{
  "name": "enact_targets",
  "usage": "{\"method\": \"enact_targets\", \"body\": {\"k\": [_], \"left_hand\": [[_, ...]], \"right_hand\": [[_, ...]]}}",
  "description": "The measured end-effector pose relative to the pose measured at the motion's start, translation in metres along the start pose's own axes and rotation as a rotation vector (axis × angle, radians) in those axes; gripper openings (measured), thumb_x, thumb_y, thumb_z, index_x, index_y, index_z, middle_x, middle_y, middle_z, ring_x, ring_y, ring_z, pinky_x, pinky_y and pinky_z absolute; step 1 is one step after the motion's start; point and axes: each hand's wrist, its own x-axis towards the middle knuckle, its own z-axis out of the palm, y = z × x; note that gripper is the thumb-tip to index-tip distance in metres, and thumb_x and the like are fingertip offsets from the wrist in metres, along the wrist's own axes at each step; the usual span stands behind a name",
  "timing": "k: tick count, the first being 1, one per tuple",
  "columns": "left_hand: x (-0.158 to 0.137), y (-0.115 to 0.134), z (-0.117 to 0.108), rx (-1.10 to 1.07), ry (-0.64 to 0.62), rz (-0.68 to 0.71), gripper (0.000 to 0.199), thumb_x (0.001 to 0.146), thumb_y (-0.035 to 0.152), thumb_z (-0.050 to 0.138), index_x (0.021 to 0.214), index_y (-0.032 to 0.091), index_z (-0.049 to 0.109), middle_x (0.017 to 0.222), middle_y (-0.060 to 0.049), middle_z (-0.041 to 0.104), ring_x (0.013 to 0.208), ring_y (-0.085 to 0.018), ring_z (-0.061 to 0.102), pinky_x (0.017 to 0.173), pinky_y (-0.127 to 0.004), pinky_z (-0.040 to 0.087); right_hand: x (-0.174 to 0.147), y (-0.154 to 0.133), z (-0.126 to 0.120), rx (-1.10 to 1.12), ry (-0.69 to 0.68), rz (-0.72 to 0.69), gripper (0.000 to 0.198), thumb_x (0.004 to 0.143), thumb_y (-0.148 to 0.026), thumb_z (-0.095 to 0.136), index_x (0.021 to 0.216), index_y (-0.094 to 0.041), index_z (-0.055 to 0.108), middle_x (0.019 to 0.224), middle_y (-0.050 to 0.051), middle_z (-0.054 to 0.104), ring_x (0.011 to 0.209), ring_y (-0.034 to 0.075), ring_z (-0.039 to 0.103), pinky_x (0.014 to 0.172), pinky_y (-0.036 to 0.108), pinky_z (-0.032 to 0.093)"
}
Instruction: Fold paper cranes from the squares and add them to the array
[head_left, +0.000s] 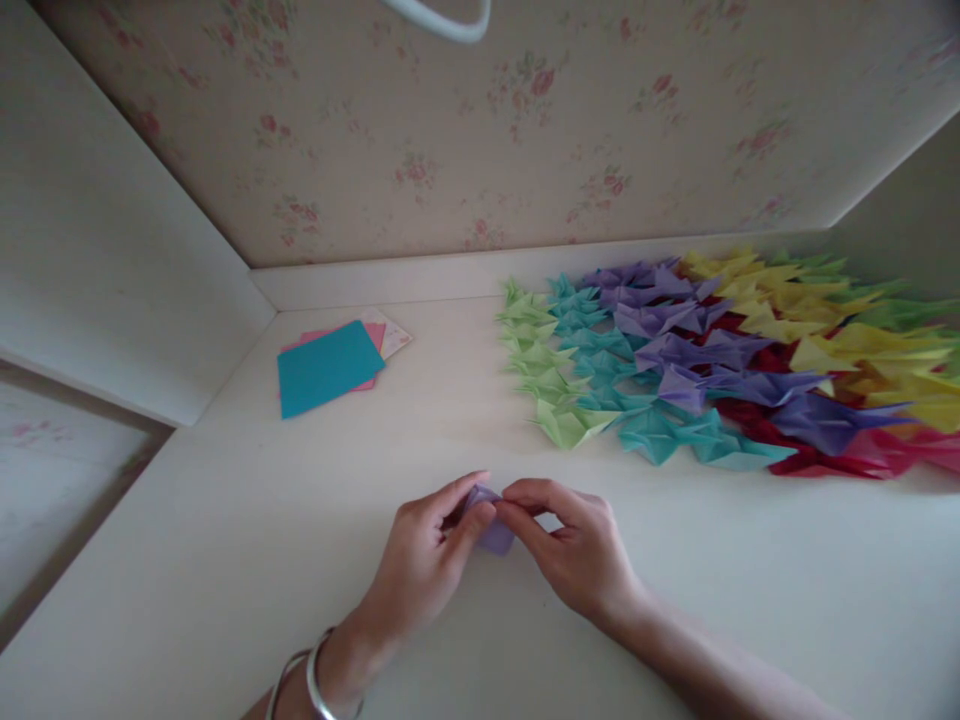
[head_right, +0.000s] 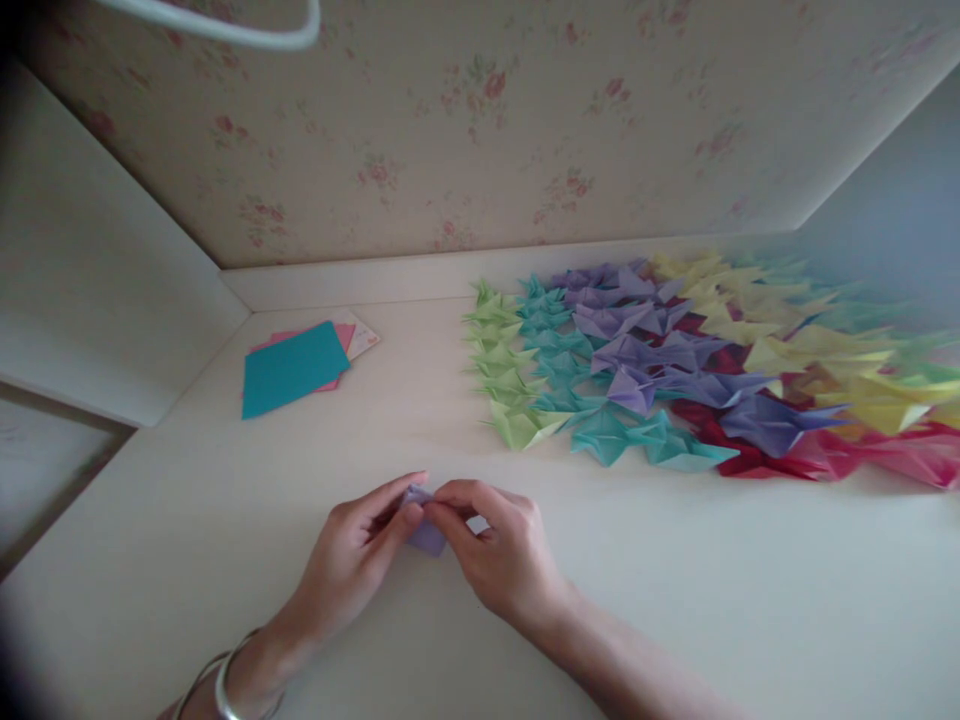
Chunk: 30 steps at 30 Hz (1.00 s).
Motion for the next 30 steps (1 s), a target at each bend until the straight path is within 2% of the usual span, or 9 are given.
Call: {"method": "enact_targets", "body": {"k": [4, 6, 11, 14, 19, 22, 25, 28, 30], "left_hand": [[0.001, 0.003, -0.002, 0.07, 0.024, 0.023, 0.028, 0.097, 0.04, 0.053, 0.097, 0.019, 0.071, 0.087, -0.004, 0.075, 0.077, -0.017, 0.068, 0.068, -0.022, 0.051], [0.002, 0.005, -0.003, 0.094, 0.031, 0.017, 0.029, 0.098, 0.041, 0.051, 0.093, 0.019, 0.069, 0.08, -0.002, 0.072, 0.07, -0.016, 0.064, 0.062, -0.022, 0.047], [0.001, 0.004, -0.004, 0.202, 0.073, 0.033, 0.029, 0.101, 0.039, 0.044, 0.09, 0.019, 0.061, 0.068, 0.002, 0.059, 0.058, -0.014, 0.053, 0.056, -0.024, 0.039], [0.001, 0.004, -0.004, 0.198, 0.02, 0.014, 0.029, 0.101, 0.04, 0.042, 0.088, 0.019, 0.058, 0.064, 0.004, 0.051, 0.056, -0.013, 0.046, 0.054, -0.024, 0.034], [0.005, 0.006, -0.004, -0.067, -0.049, -0.056, 0.031, 0.099, 0.043, 0.046, 0.083, 0.019, 0.057, 0.071, 0.003, 0.05, 0.065, -0.013, 0.046, 0.057, -0.023, 0.036], [0.007, 0.006, -0.005, -0.208, -0.019, -0.104, 0.031, 0.096, 0.045, 0.052, 0.083, 0.018, 0.059, 0.07, 0.003, 0.05, 0.062, -0.012, 0.044, 0.054, -0.021, 0.036], [0.009, 0.004, -0.006, -0.34, 0.022, -0.209, 0.03, 0.091, 0.048, 0.059, 0.092, 0.018, 0.062, 0.063, 0.005, 0.049, 0.055, -0.01, 0.042, 0.048, -0.019, 0.032], [0.01, 0.004, -0.007, -0.455, 0.034, -0.336, 0.034, 0.085, 0.051, 0.064, 0.101, 0.021, 0.062, 0.059, 0.006, 0.05, 0.05, -0.01, 0.042, 0.042, -0.018, 0.028], [0.01, 0.005, -0.007, -0.468, 0.018, -0.404, 0.034, 0.084, 0.05, 0.065, 0.102, 0.022, 0.062, 0.058, 0.006, 0.05, 0.046, -0.009, 0.041, 0.039, -0.017, 0.024]], "right_hand": [[0.003, -0.002, -0.001, 0.059, -0.122, 0.106, 0.009, 0.085, -0.028, 0.071, 0.089, -0.02, 0.072, 0.078, 0.002, 0.077, 0.069, 0.015, 0.072, 0.057, 0.018, 0.053], [0.005, -0.004, -0.004, 0.058, -0.215, 0.174, 0.014, 0.087, -0.033, 0.07, 0.09, -0.02, 0.072, 0.076, 0.001, 0.076, 0.067, 0.015, 0.07, 0.056, 0.019, 0.051], [0.009, -0.011, -0.008, 0.033, -0.474, 0.263, 0.035, 0.095, -0.038, 0.056, 0.071, -0.016, 0.069, 0.066, 0.003, 0.072, 0.059, 0.014, 0.066, 0.055, 0.021, 0.048], [0.008, -0.013, -0.007, 0.186, -0.504, 0.356, 0.043, 0.096, -0.044, 0.052, 0.068, -0.015, 0.068, 0.065, 0.006, 0.073, 0.058, 0.015, 0.067, 0.058, 0.023, 0.053], [0.008, -0.015, -0.005, 0.288, -0.489, 0.411, 0.047, 0.093, -0.051, 0.056, 0.064, -0.015, 0.066, 0.061, 0.007, 0.071, 0.054, 0.015, 0.066, 0.054, 0.024, 0.052], [0.008, -0.015, -0.008, 0.253, -0.465, 0.339, 0.04, 0.096, -0.046, 0.054, 0.076, -0.014, 0.069, 0.065, 0.006, 0.07, 0.062, 0.016, 0.067, 0.06, 0.024, 0.053], [0.008, -0.013, -0.014, 0.253, -0.418, 0.187, 0.028, 0.1, -0.034, 0.049, 0.116, -0.018, 0.066, 0.09, 0.007, 0.072, 0.077, 0.016, 0.069, 0.071, 0.026, 0.056], [0.009, -0.011, -0.018, 0.177, -0.45, -0.098, 0.039, 0.097, -0.017, 0.051, 0.134, -0.024, 0.057, 0.134, 0.011, 0.059, 0.112, 0.02, 0.064, 0.089, 0.03, 0.055], [0.009, -0.008, -0.017, 0.09, -0.455, -0.294, 0.041, 0.093, -0.01, 0.055, 0.132, -0.023, 0.06, 0.138, 0.012, 0.058, 0.124, 0.021, 0.058, 0.097, 0.032, 0.052]]}}
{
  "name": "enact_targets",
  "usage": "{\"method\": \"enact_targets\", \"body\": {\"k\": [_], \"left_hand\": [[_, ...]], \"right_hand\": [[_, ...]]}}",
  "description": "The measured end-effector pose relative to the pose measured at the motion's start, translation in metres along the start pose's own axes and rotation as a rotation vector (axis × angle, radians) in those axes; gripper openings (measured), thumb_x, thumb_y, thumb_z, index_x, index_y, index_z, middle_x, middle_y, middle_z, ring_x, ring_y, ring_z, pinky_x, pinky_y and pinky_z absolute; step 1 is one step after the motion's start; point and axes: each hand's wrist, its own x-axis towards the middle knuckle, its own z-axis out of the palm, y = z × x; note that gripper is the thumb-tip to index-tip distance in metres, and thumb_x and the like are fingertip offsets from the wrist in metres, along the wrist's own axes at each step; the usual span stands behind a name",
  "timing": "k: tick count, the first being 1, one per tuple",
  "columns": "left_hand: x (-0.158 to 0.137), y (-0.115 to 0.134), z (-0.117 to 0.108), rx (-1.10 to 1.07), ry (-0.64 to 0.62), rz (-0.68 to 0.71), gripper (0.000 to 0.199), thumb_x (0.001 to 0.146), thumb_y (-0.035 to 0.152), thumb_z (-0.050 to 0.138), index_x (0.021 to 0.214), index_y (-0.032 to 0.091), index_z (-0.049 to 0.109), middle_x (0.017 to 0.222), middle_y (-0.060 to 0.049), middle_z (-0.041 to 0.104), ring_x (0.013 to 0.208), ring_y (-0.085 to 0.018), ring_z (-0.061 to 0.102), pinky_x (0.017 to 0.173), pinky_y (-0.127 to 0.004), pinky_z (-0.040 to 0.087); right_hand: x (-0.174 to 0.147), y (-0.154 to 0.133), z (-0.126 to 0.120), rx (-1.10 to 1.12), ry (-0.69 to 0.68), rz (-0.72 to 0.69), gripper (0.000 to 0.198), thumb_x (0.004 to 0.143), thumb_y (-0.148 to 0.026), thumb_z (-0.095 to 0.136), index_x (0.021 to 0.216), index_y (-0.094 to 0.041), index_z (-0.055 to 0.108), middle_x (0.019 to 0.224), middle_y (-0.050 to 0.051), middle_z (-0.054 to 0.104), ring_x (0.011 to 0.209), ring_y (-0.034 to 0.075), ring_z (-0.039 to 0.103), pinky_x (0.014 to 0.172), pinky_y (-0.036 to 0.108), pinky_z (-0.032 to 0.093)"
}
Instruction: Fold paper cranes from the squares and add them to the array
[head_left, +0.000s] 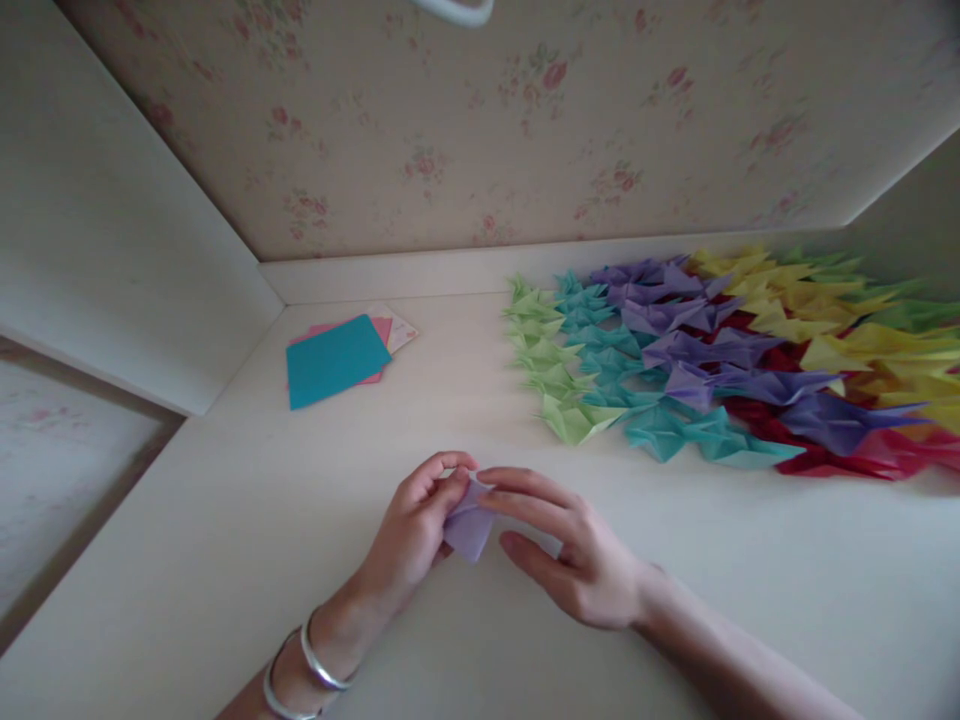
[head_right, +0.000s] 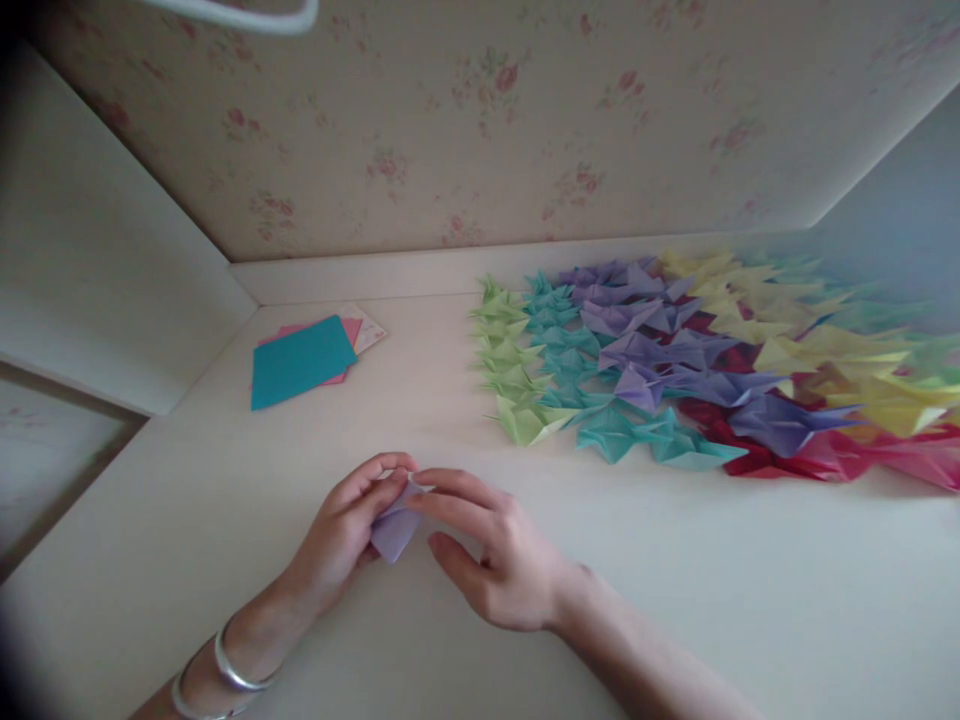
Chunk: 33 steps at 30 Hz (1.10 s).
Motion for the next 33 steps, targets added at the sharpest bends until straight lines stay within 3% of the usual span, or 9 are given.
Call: {"method": "enact_targets", "body": {"k": [2, 5, 8, 11, 14, 18, 25, 29, 33], "left_hand": [[-0.001, 0.001, 0.001, 0.042, -0.016, -0.024, 0.032, 0.086, 0.05, 0.062, 0.101, 0.021, 0.062, 0.057, 0.006, 0.048, 0.044, -0.009, 0.038, 0.036, -0.018, 0.022], [-0.005, 0.001, 0.001, 0.128, -0.125, 0.04, 0.038, 0.094, 0.054, 0.048, 0.1, 0.019, 0.063, 0.055, 0.005, 0.049, 0.044, -0.011, 0.04, 0.039, -0.02, 0.028], [-0.011, 0.002, 0.0, 0.265, -0.234, 0.21, 0.052, 0.099, 0.057, 0.031, 0.086, 0.017, 0.063, 0.058, 0.003, 0.05, 0.05, -0.012, 0.042, 0.048, -0.024, 0.033], [-0.017, 0.005, -0.001, 0.416, -0.217, 0.35, 0.047, 0.098, 0.054, 0.04, 0.079, 0.017, 0.061, 0.065, 0.002, 0.049, 0.057, -0.012, 0.04, 0.052, -0.025, 0.032], [-0.018, 0.007, -0.001, 0.4, -0.206, 0.263, 0.032, 0.095, 0.048, 0.053, 0.088, 0.017, 0.062, 0.065, 0.004, 0.048, 0.055, -0.011, 0.042, 0.049, -0.023, 0.031], [-0.014, 0.007, -0.002, 0.229, -0.277, 0.179, 0.03, 0.096, 0.044, 0.054, 0.089, 0.016, 0.062, 0.063, 0.004, 0.051, 0.049, -0.008, 0.047, 0.046, -0.02, 0.035], [-0.008, 0.004, -0.006, 0.05, -0.365, 0.119, 0.028, 0.094, 0.04, 0.059, 0.092, 0.014, 0.068, 0.066, 0.002, 0.056, 0.04, -0.004, 0.048, 0.037, -0.015, 0.035], [-0.01, 0.003, -0.008, -0.13, -0.431, 0.081, 0.033, 0.095, 0.04, 0.057, 0.085, 0.012, 0.071, 0.069, -0.003, 0.064, 0.046, -0.008, 0.057, 0.042, -0.018, 0.044], [-0.011, 0.004, -0.008, -0.158, -0.429, 0.065, 0.029, 0.092, 0.036, 0.061, 0.095, 0.011, 0.076, 0.071, -0.007, 0.07, 0.048, -0.01, 0.06, 0.044, -0.02, 0.048]], "right_hand": [[0.0, 0.005, 0.002, -0.089, 0.052, -0.1, 0.035, 0.093, -0.007, 0.057, 0.125, -0.021, 0.066, 0.126, 0.011, 0.067, 0.118, 0.02, 0.063, 0.098, 0.029, 0.052], [-0.001, 0.009, 0.003, -0.156, 0.175, -0.106, 0.027, 0.094, -0.008, 0.059, 0.116, -0.019, 0.07, 0.108, 0.01, 0.075, 0.099, 0.017, 0.071, 0.086, 0.023, 0.056], [-0.001, 0.007, 0.001, -0.203, 0.252, 0.014, 0.019, 0.094, -0.013, 0.06, 0.107, -0.02, 0.072, 0.094, 0.007, 0.077, 0.083, 0.017, 0.072, 0.075, 0.025, 0.055], [0.002, 0.001, -0.002, -0.172, 0.284, 0.215, 0.013, 0.094, -0.022, 0.061, 0.096, -0.02, 0.074, 0.083, 0.005, 0.075, 0.074, 0.018, 0.069, 0.068, 0.026, 0.052], [0.004, -0.002, -0.002, -0.038, 0.261, 0.392, 0.018, 0.094, -0.029, 0.061, 0.09, -0.019, 0.075, 0.076, 0.004, 0.072, 0.069, 0.017, 0.065, 0.061, 0.025, 0.048], [0.006, -0.003, -0.002, 0.206, 0.18, 0.502, 0.024, 0.094, -0.036, 0.06, 0.091, -0.017, 0.075, 0.075, 0.004, 0.069, 0.069, 0.016, 0.061, 0.062, 0.025, 0.047], [0.006, -0.009, -0.008, 0.475, 0.131, 0.535, 0.026, 0.087, -0.039, 0.069, 0.092, -0.014, 0.074, 0.069, 0.004, 0.069, 0.064, 0.014, 0.061, 0.06, 0.024, 0.048], [0.006, -0.008, -0.01, 0.586, 0.17, 0.547, 0.028, 0.084, -0.04, 0.072, 0.09, -0.013, 0.076, 0.065, 0.004, 0.069, 0.058, 0.013, 0.059, 0.056, 0.024, 0.048], [0.005, -0.004, -0.01, 0.666, 0.181, 0.569, 0.024, 0.081, -0.037, 0.076, 0.085, -0.014, 0.079, 0.064, 0.004, 0.069, 0.056, 0.013, 0.058, 0.055, 0.025, 0.048]]}}
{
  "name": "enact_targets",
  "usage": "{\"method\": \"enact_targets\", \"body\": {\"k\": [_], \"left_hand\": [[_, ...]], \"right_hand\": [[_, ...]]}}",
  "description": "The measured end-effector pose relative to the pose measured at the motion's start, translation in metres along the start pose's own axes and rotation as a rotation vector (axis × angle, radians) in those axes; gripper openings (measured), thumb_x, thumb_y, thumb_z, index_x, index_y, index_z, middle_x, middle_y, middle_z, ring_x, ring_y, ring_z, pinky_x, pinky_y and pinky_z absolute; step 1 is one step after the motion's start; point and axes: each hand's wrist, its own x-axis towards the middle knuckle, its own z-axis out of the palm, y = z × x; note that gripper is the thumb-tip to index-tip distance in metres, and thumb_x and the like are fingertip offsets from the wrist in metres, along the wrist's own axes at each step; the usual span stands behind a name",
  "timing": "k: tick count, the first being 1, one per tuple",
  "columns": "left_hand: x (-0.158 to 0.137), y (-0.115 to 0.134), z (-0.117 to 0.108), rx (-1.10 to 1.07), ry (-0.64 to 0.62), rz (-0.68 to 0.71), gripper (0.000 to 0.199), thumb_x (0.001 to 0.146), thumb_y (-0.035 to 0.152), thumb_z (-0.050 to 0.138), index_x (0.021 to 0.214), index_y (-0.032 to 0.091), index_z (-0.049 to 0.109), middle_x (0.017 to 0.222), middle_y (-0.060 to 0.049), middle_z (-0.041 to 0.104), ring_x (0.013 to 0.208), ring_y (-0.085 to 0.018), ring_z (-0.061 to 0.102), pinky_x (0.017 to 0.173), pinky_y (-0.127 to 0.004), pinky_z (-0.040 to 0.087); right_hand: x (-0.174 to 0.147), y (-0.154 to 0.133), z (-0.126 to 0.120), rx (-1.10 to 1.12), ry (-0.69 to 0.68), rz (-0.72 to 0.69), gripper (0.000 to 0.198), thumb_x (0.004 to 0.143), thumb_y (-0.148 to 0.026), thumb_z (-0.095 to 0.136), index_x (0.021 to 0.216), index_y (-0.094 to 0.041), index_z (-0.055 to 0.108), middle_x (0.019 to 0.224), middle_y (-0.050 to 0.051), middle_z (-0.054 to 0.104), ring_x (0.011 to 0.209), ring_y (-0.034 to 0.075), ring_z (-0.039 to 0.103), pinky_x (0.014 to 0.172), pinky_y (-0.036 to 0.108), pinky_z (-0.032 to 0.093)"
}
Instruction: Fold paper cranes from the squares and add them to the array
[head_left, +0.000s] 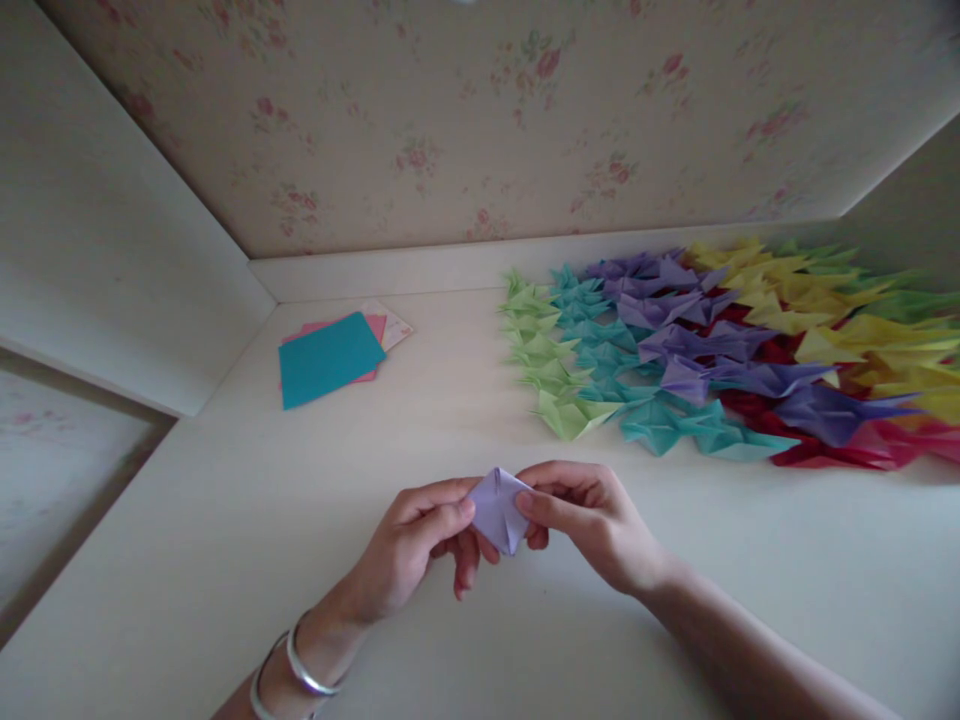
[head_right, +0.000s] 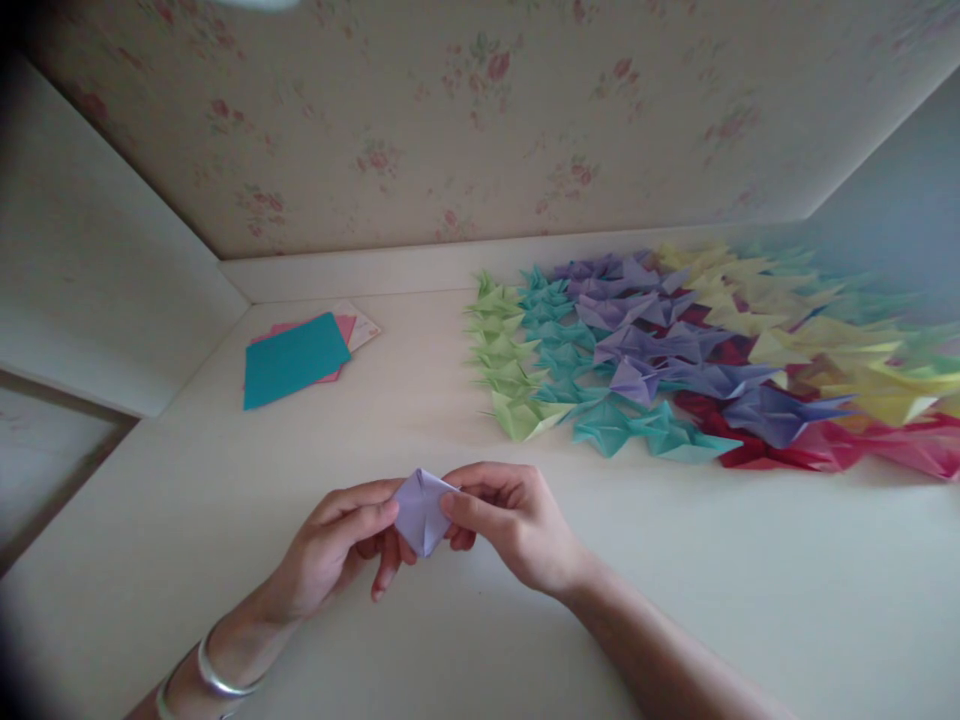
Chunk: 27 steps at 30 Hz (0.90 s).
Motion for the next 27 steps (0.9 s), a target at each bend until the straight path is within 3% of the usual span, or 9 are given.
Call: {"method": "enact_targets", "body": {"k": [4, 9, 14, 18, 24, 27], "left_hand": [[0.0005, -0.0019, 0.0008, -0.034, 0.077, 0.007, 0.029, 0.087, 0.035, 0.07, 0.107, 0.016, 0.077, 0.065, -0.004, 0.071, 0.043, -0.011, 0.059, 0.039, -0.02, 0.048], [0.0016, -0.0063, -0.0003, -0.063, 0.098, 0.072, 0.023, 0.085, 0.033, 0.072, 0.101, 0.017, 0.078, 0.067, -0.004, 0.071, 0.049, -0.012, 0.063, 0.043, -0.022, 0.052], [0.0019, -0.0052, -0.001, 0.199, 0.179, 0.141, 0.021, 0.093, 0.03, 0.062, 0.104, 0.017, 0.074, 0.064, 0.0, 0.067, 0.051, -0.01, 0.062, 0.05, -0.02, 0.051], [0.003, -0.001, 0.0018, 0.386, 0.239, 0.124, 0.024, 0.095, 0.032, 0.059, 0.11, 0.016, 0.069, 0.066, 0.0, 0.066, 0.055, -0.011, 0.063, 0.054, -0.021, 0.052], [0.0033, -0.0015, 0.0049, 0.426, 0.368, 0.214, 0.021, 0.091, 0.032, 0.064, 0.1, 0.015, 0.072, 0.062, 0.0, 0.068, 0.054, -0.013, 0.065, 0.053, -0.023, 0.056], [0.0027, -0.0042, 0.0057, 0.351, 0.371, 0.261, 0.019, 0.09, 0.029, 0.065, 0.098, 0.015, 0.074, 0.06, 0.0, 0.069, 0.053, -0.013, 0.066, 0.053, -0.023, 0.057]], "right_hand": [[0.0004, 0.0062, -0.0025, 0.122, -0.01, 0.002, 0.014, 0.08, -0.03, 0.078, 0.085, -0.018, 0.081, 0.065, 0.003, 0.072, 0.055, 0.011, 0.058, 0.055, 0.024, 0.048], [0.0022, 0.0109, -0.0064, 0.175, -0.041, -0.005, 0.009, 0.08, -0.025, 0.077, 0.087, -0.02, 0.081, 0.069, 0.003, 0.074, 0.062, 0.013, 0.063, 0.063, 0.026, 0.051], [0.0047, 0.0092, -0.0075, 0.129, -0.052, 0.002, 0.013, 0.082, -0.024, 0.074, 0.092, -0.02, 0.08, 0.074, 0.003, 0.075, 0.066, 0.013, 0.064, 0.068, 0.026, 0.05], [0.0073, 0.0082, -0.0058, 0.08, 0.031, 0.005, 0.013, 0.078, -0.018, 0.072, 0.09, -0.018, 0.079, 0.068, 0.001, 0.072, 0.064, 0.013, 0.063, 0.065, 0.026, 0.049], [0.0072, 0.0089, -0.0039, 0.087, 0.103, 0.006, 0.012, 0.076, -0.02, 0.073, 0.087, -0.017, 0.079, 0.065, 0.003, 0.073, 0.063, 0.015, 0.065, 0.064, 0.029, 0.05], [0.0056, 0.0108, -0.0042, 0.119, 0.111, -0.013, 0.009, 0.075, -0.02, 0.075, 0.082, -0.018, 0.081, 0.065, 0.004, 0.074, 0.062, 0.016, 0.066, 0.064, 0.029, 0.052]]}}
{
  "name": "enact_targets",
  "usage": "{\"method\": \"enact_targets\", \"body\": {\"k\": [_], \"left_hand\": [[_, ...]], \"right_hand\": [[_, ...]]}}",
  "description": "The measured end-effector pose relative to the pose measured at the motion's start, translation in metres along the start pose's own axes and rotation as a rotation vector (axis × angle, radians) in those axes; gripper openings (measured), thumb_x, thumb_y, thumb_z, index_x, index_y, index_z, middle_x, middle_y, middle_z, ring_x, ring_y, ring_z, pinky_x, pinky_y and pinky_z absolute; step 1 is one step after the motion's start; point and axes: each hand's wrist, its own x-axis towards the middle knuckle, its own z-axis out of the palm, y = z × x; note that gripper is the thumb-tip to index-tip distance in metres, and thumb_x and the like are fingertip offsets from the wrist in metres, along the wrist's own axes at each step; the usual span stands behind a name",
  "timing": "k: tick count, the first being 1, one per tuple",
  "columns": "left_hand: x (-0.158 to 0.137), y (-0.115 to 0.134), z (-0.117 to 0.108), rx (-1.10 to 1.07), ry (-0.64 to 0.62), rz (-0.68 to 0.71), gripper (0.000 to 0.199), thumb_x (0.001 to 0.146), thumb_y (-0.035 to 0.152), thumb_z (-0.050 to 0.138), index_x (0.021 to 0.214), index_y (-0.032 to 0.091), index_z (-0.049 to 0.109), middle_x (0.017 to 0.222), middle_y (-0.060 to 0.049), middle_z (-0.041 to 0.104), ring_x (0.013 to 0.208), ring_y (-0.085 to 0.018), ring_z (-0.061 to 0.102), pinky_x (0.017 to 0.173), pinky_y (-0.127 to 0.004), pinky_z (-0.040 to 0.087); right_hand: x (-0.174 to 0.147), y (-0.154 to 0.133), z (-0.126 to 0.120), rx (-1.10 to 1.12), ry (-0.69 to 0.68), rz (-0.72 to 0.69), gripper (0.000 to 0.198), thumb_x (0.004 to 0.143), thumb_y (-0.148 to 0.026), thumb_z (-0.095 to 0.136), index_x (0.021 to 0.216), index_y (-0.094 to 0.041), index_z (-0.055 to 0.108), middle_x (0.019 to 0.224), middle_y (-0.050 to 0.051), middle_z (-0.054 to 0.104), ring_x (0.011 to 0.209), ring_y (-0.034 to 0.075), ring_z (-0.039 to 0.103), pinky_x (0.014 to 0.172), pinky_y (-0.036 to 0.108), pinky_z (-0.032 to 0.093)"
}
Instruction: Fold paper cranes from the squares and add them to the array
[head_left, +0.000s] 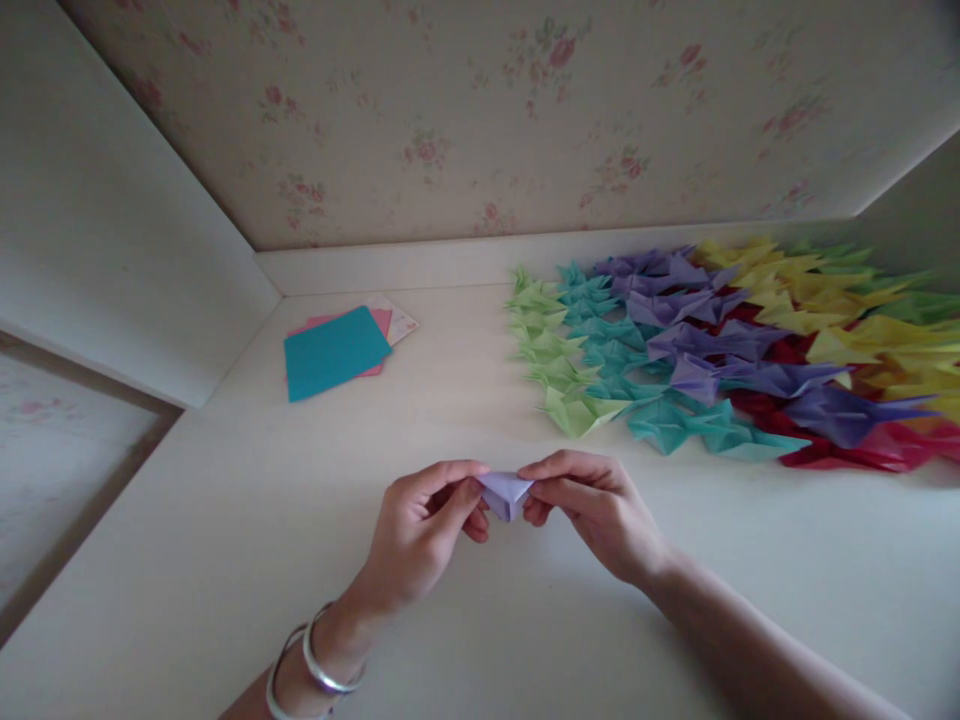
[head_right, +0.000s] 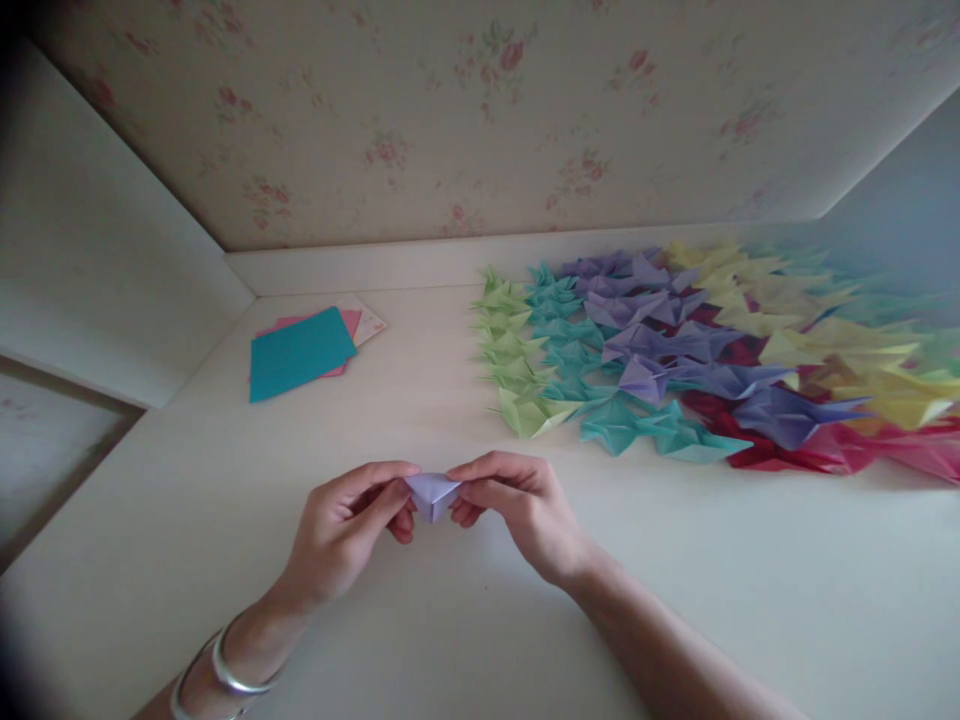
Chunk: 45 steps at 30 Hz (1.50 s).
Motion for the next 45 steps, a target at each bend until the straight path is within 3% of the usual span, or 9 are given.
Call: {"method": "enact_targets", "body": {"k": [8, 17, 22, 26, 30, 35, 39, 42, 45], "left_hand": [[-0.004, -0.003, 0.002, 0.089, -0.019, 0.207, 0.016, 0.091, 0.017, 0.062, 0.097, 0.018, 0.077, 0.071, -0.003, 0.074, 0.06, -0.013, 0.069, 0.057, -0.023, 0.059], [0.007, -0.001, -0.011, -0.271, -0.215, -0.262, 0.022, 0.087, 0.032, 0.07, 0.102, 0.018, 0.076, 0.087, -0.006, 0.079, 0.084, -0.019, 0.074, 0.075, -0.026, 0.061], [0.009, 0.001, -0.006, -0.062, -0.252, -0.315, 0.036, 0.089, 0.046, 0.065, 0.093, 0.012, 0.075, 0.078, -0.006, 0.074, 0.071, -0.016, 0.07, 0.065, -0.025, 0.06], [0.008, 0.004, -0.003, -0.001, -0.34, -0.297, 0.034, 0.088, 0.044, 0.067, 0.095, 0.013, 0.076, 0.08, -0.006, 0.073, 0.072, -0.016, 0.069, 0.066, -0.024, 0.059], [0.008, 0.004, -0.004, 0.012, -0.327, -0.281, 0.03, 0.088, 0.041, 0.068, 0.099, 0.015, 0.076, 0.085, -0.006, 0.074, 0.076, -0.015, 0.069, 0.069, -0.023, 0.058], [0.006, -0.002, -0.002, -0.027, -0.308, -0.344, 0.041, 0.093, 0.05, 0.057, 0.084, 0.013, 0.07, 0.066, -0.002, 0.067, 0.054, -0.012, 0.065, 0.049, -0.02, 0.054], [0.007, -0.003, -0.002, -0.006, -0.316, -0.357, 0.039, 0.093, 0.048, 0.057, 0.083, 0.012, 0.068, 0.065, -0.002, 0.066, 0.052, -0.011, 0.064, 0.049, -0.02, 0.053], [0.006, -0.001, -0.002, 0.085, -0.295, -0.281, 0.037, 0.095, 0.046, 0.054, 0.087, 0.013, 0.068, 0.067, -0.002, 0.066, 0.055, -0.012, 0.065, 0.052, -0.021, 0.055], [0.002, -0.002, 0.0, 0.28, -0.27, -0.09, 0.035, 0.099, 0.041, 0.049, 0.082, 0.016, 0.066, 0.066, -0.001, 0.064, 0.056, -0.012, 0.064, 0.053, -0.021, 0.054]], "right_hand": [[-0.003, 0.004, -0.001, 0.036, 0.028, -0.047, 0.01, 0.077, -0.015, 0.072, 0.076, -0.019, 0.081, 0.066, 0.004, 0.074, 0.059, 0.015, 0.068, 0.058, 0.026, 0.054], [-0.012, -0.008, -0.002, -0.477, -0.04, -0.434, 0.022, 0.088, -0.009, 0.06, 0.086, -0.019, 0.079, 0.079, 0.006, 0.073, 0.067, 0.017, 0.068, 0.062, 0.029, 0.053], [-0.009, -0.007, -0.002, -0.624, -0.138, -0.495, 0.024, 0.089, -0.007, 0.056, 0.092, -0.017, 0.078, 0.081, 0.007, 0.071, 0.07, 0.016, 0.067, 0.064, 0.027, 0.052], [-0.006, -0.006, -0.002, -0.611, -0.149, -0.46, 0.025, 0.09, -0.005, 0.054, 0.088, -0.017, 0.076, 0.084, 0.007, 0.07, 0.073, 0.016, 0.067, 0.066, 0.026, 0.053], [-0.004, -0.006, -0.001, -0.543, -0.136, -0.4, 0.025, 0.089, -0.004, 0.054, 0.081, -0.017, 0.073, 0.086, 0.006, 0.07, 0.078, 0.016, 0.067, 0.069, 0.025, 0.054], [-0.005, -0.002, 0.0, -0.519, -0.137, -0.361, 0.025, 0.088, -0.003, 0.054, 0.081, -0.017, 0.073, 0.087, 0.005, 0.07, 0.077, 0.015, 0.068, 0.069, 0.024, 0.055], [-0.006, -0.002, 0.001, -0.569, -0.159, -0.344, 0.024, 0.088, -0.005, 0.053, 0.084, -0.016, 0.075, 0.087, 0.006, 0.071, 0.078, 0.016, 0.069, 0.071, 0.025, 0.055], [-0.007, -0.005, 0.001, -0.564, -0.16, -0.282, 0.029, 0.091, -0.008, 0.048, 0.093, -0.016, 0.075, 0.092, 0.007, 0.073, 0.084, 0.017, 0.07, 0.075, 0.026, 0.056], [-0.006, -0.006, 0.004, -0.598, -0.115, -0.2, 0.027, 0.095, -0.018, 0.052, 0.114, -0.018, 0.071, 0.095, 0.006, 0.076, 0.084, 0.017, 0.071, 0.072, 0.025, 0.056]]}}
